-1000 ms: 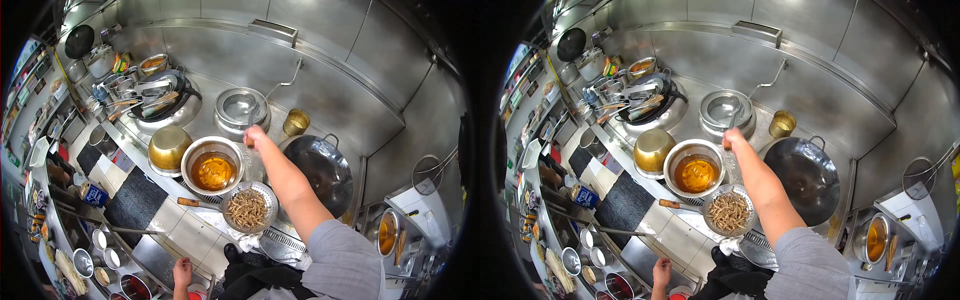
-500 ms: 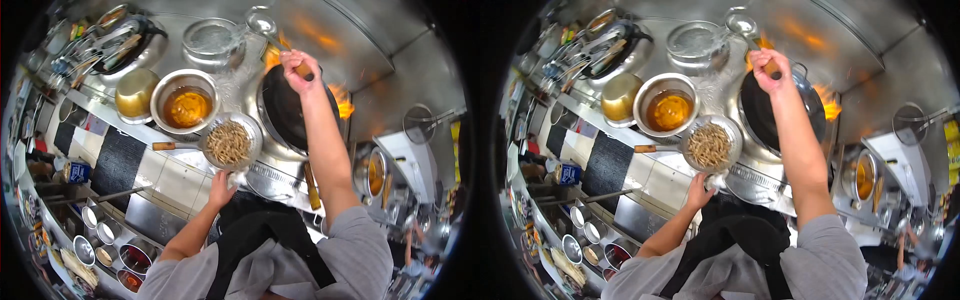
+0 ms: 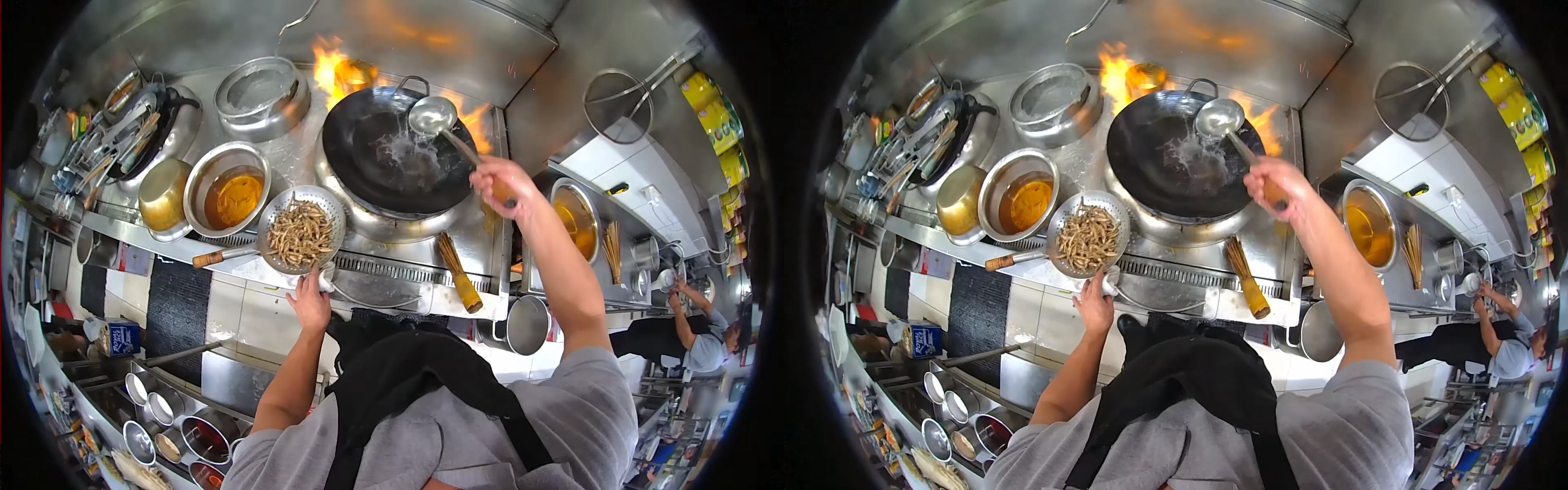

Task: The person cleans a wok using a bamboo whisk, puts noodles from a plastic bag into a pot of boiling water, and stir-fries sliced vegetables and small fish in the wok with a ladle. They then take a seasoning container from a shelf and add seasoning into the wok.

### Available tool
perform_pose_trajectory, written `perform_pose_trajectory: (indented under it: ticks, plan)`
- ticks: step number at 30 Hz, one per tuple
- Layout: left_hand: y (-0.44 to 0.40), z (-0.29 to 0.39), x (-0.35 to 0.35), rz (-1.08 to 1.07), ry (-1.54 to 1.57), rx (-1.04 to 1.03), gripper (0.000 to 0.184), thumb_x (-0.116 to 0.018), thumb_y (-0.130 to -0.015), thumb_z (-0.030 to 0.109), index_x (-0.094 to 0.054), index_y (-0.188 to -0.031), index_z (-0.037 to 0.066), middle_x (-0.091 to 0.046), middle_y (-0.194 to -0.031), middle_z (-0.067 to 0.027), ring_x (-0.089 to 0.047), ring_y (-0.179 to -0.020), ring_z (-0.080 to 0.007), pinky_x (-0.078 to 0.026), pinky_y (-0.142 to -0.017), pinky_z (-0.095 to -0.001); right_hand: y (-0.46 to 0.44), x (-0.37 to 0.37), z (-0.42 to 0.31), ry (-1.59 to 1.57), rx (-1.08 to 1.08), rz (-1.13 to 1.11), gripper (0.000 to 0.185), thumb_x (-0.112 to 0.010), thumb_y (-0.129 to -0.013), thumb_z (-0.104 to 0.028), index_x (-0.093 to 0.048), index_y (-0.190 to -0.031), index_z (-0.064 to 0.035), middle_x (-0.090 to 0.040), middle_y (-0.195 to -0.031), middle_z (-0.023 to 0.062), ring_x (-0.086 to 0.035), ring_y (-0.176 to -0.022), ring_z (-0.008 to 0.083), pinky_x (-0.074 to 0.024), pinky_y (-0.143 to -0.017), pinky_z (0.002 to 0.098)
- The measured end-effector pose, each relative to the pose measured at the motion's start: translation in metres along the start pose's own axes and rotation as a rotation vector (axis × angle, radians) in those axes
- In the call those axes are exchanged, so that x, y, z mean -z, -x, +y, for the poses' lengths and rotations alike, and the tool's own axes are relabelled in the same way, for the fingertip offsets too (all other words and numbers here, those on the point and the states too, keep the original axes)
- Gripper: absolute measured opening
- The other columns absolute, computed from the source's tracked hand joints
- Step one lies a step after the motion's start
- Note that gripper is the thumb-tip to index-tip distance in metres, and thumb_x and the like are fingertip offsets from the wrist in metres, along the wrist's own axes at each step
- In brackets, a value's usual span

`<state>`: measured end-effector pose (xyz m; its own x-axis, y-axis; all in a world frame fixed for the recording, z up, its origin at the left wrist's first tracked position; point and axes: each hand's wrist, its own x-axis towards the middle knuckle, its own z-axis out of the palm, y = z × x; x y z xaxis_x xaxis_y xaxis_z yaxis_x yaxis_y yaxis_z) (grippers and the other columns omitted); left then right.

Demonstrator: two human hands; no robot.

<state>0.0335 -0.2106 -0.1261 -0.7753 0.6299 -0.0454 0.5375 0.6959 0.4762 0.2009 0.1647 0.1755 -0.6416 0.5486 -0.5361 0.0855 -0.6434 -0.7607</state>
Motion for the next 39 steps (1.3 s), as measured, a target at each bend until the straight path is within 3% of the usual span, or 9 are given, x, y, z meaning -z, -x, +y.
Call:
perform_pose_trajectory:
  ticks: [7,11,19,20,23,27,29,34,39]
  plan:
    - [-0.007,0.027,0.001,-0.040,-0.191,0.099,0.083,-0.076,-0.077,0.011,-0.036,-0.148,0.029,-0.058,-0.128,-0.0084,-0.051,-0.122,-0.0308,-0.035,-0.101,-0.0584,0.080,0.143,0.044,0.702,0.311,0.007,0.080,-0.054,-0.086,0.000,-0.019,-0.157,-0.0111,-0.050,-0.063,0.0012,-0.050,-0.050,0.0133,-0.0422,-0.046,0.0263]
    - [0.003,0.043,0.046,-0.117,-0.306,0.212,0.075,-0.077,-0.076,0.012,-0.040,-0.140,0.025,-0.060,-0.124,-0.0110,-0.054,-0.119,-0.0324,-0.039,-0.098,-0.0567,0.099,0.221,0.174,1.017,0.477,0.372,0.087,-0.051,-0.088,0.000,-0.006,-0.159,-0.0236,-0.053,-0.061,0.0133,-0.055,-0.053,0.0289,-0.0468,-0.055,0.0407]
    - [0.061,0.032,0.232,0.330,1.015,0.133,0.058,-0.071,-0.080,0.008,-0.048,-0.133,0.006,-0.061,-0.116,-0.0087,-0.062,-0.104,-0.0244,-0.053,-0.089,-0.0405,0.152,0.289,0.344,1.295,0.290,0.481,0.089,-0.055,-0.087,0.000,-0.003,-0.158,-0.0136,-0.063,-0.083,0.0256,-0.064,-0.072,0.0427,-0.0502,-0.067,0.0524]
    - [0.065,0.034,0.261,0.359,1.115,0.113,0.059,-0.070,-0.083,0.011,-0.045,-0.136,0.005,-0.061,-0.117,-0.0095,-0.062,-0.105,-0.0251,-0.053,-0.090,-0.0421,0.157,0.283,0.342,1.311,0.063,0.453,0.090,-0.058,-0.087,-0.005,-0.005,-0.159,-0.0182,-0.056,-0.122,0.0274,-0.064,-0.098,0.0446,-0.0522,-0.080,0.0510]
    - [0.050,0.056,0.297,0.442,1.373,-0.007,0.062,-0.066,-0.090,0.025,-0.041,-0.142,0.003,-0.060,-0.120,-0.0125,-0.062,-0.106,-0.0264,-0.054,-0.090,-0.0457,0.158,0.269,0.337,1.354,-0.172,0.406,0.092,-0.061,-0.087,-0.010,-0.005,-0.159,-0.0210,-0.049,-0.132,0.0257,-0.060,-0.108,0.0445,-0.0513,-0.088,0.0505]
    - [-0.018,0.023,0.195,0.034,1.569,0.258,0.037,-0.058,-0.097,0.029,-0.052,-0.126,0.006,-0.065,-0.104,-0.0063,-0.065,-0.084,-0.0197,-0.055,-0.070,-0.0356,0.121,0.267,0.310,1.669,0.031,0.380,0.085,-0.068,-0.086,-0.043,-0.026,-0.155,-0.0169,-0.049,-0.130,0.0257,-0.056,-0.116,0.0446,-0.0496,-0.094,0.0521]
    - [-0.033,0.100,0.134,-0.004,1.506,0.484,0.033,-0.058,-0.098,0.036,-0.055,-0.121,0.014,-0.065,-0.099,-0.0009,-0.064,-0.081,-0.0172,-0.052,-0.065,-0.0344,0.085,0.234,0.263,1.358,0.043,0.394,0.083,-0.068,-0.086,-0.047,-0.034,-0.149,-0.0059,-0.055,-0.124,0.0307,-0.058,-0.114,0.0442,-0.0445,-0.101,0.0523]
    - [-0.096,0.195,0.028,-0.491,1.723,0.701,0.051,-0.039,-0.101,0.058,-0.049,-0.129,0.016,-0.063,-0.117,-0.0099,-0.061,-0.103,-0.0324,-0.043,-0.095,-0.0616,0.008,0.178,0.259,1.323,-0.425,0.148,0.101,-0.068,-0.082,-0.045,-0.008,-0.156,-0.0089,-0.063,-0.118,0.0283,-0.070,-0.082,0.0391,-0.0589,-0.052,0.0433]
    - [-0.119,0.226,0.015,-0.257,1.612,0.651,0.035,-0.067,-0.092,0.033,-0.050,-0.117,0.015,-0.060,-0.087,-0.0064,-0.063,-0.068,-0.0248,-0.056,-0.059,-0.0472,0.045,0.197,0.238,0.463,-0.389,0.218,0.069,-0.065,-0.085,-0.029,-0.034,-0.144,-0.0129,-0.063,-0.095,0.0155,-0.068,-0.077,0.0313,-0.0570,-0.052,0.0440]
